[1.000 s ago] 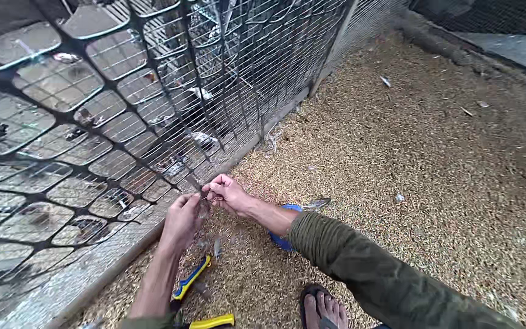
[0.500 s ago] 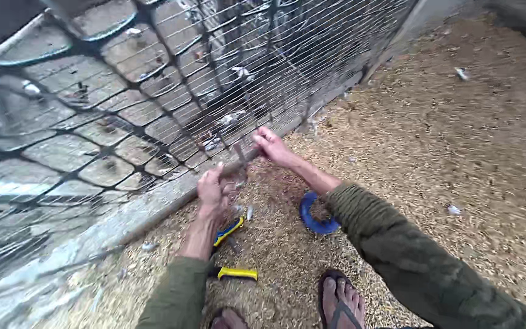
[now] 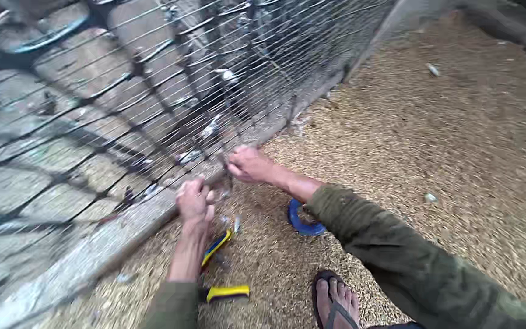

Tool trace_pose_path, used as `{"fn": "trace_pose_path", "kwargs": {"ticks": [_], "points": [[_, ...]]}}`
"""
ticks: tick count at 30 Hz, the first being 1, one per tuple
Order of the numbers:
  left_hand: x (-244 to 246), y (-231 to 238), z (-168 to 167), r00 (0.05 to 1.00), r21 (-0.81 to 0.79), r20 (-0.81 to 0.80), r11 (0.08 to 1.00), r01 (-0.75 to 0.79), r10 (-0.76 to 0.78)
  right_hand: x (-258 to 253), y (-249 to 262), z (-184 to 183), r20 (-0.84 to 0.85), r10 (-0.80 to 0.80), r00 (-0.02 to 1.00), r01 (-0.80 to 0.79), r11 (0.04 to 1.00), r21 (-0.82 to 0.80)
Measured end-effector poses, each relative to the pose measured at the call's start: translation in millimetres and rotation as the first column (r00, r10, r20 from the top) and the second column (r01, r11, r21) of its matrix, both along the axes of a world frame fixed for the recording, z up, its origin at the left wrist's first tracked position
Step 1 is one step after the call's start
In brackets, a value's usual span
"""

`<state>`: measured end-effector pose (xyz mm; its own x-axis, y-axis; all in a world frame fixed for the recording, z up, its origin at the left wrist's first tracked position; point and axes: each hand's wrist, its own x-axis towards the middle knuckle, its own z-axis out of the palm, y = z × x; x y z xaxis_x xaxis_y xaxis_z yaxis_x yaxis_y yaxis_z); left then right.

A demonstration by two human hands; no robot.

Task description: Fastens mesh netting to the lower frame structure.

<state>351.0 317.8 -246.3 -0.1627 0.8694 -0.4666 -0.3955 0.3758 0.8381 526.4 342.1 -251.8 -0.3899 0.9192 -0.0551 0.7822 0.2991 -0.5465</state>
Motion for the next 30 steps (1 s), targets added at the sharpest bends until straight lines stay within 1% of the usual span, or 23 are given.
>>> {"fn": "trace_pose_path", "kwargs": {"ticks": [2, 6, 9, 11, 14, 17, 20, 23, 27, 30], "points": [[1.5, -0.1, -0.1, 1.000, 0.023, 0.004, 0.999, 0.022, -0.023, 2.4, 3.3, -0.5, -0.026, -0.010, 1.000, 0.010, 1.000, -0.023], [-4.3, -0.8, 7.2, 0.999, 0.022, -0.016, 0.999, 0.031, -0.031, -1.8, 2.4, 8.0, -0.011, -0.132, 0.991, 0.130, 0.985, -0.116], [-8.9, 1.1, 3.4, 0.998, 0.018, -0.022, 0.998, 0.053, -0.052, -5.0, -0.4, 17.5, -0.002, -0.190, 0.982, 0.186, 0.967, -0.176], [-5.8, 1.9, 3.8, 0.999, 0.011, -0.011, 0.999, 0.036, -0.036, 0.4, -1.3, 22.8, -0.002, -0.183, 0.983, 0.178, 0.962, -0.205], [-3.7, 0.5, 6.6, 1.000, 0.002, 0.016, 1.000, 0.010, -0.010, 2.9, 2.2, 18.4, -0.004, -0.193, 0.981, 0.187, 0.956, -0.225], [-8.9, 1.2, 7.1, 1.000, 0.008, -0.007, 1.000, 0.011, -0.011, -4.1, 7.5, 18.1, -0.002, -0.210, 0.978, 0.204, 0.948, -0.245], [-6.2, 4.1, 5.8, 1.000, 0.009, -0.001, 1.000, -0.002, 0.002, -0.3, 6.2, 20.5, 0.010, -0.214, 0.977, 0.209, 0.942, -0.264], [-6.6, 0.1, 9.1, 1.000, 0.002, -0.006, 1.000, -0.017, 0.017, 1.8, 5.1, 22.1, -0.014, -0.216, 0.976, 0.203, 0.934, -0.293], [-5.9, 3.8, 7.2, 0.999, 0.001, -0.032, 1.000, 0.020, -0.020, 3.9, 11.4, 23.7, -0.025, -0.273, 0.962, 0.245, 0.896, -0.370], [-7.5, -6.9, -2.1, 0.998, -0.048, -0.050, 0.998, 0.036, -0.038, 7.3, 18.4, 9.2, -0.003, -0.221, 0.975, 0.208, 0.923, -0.323]]}}
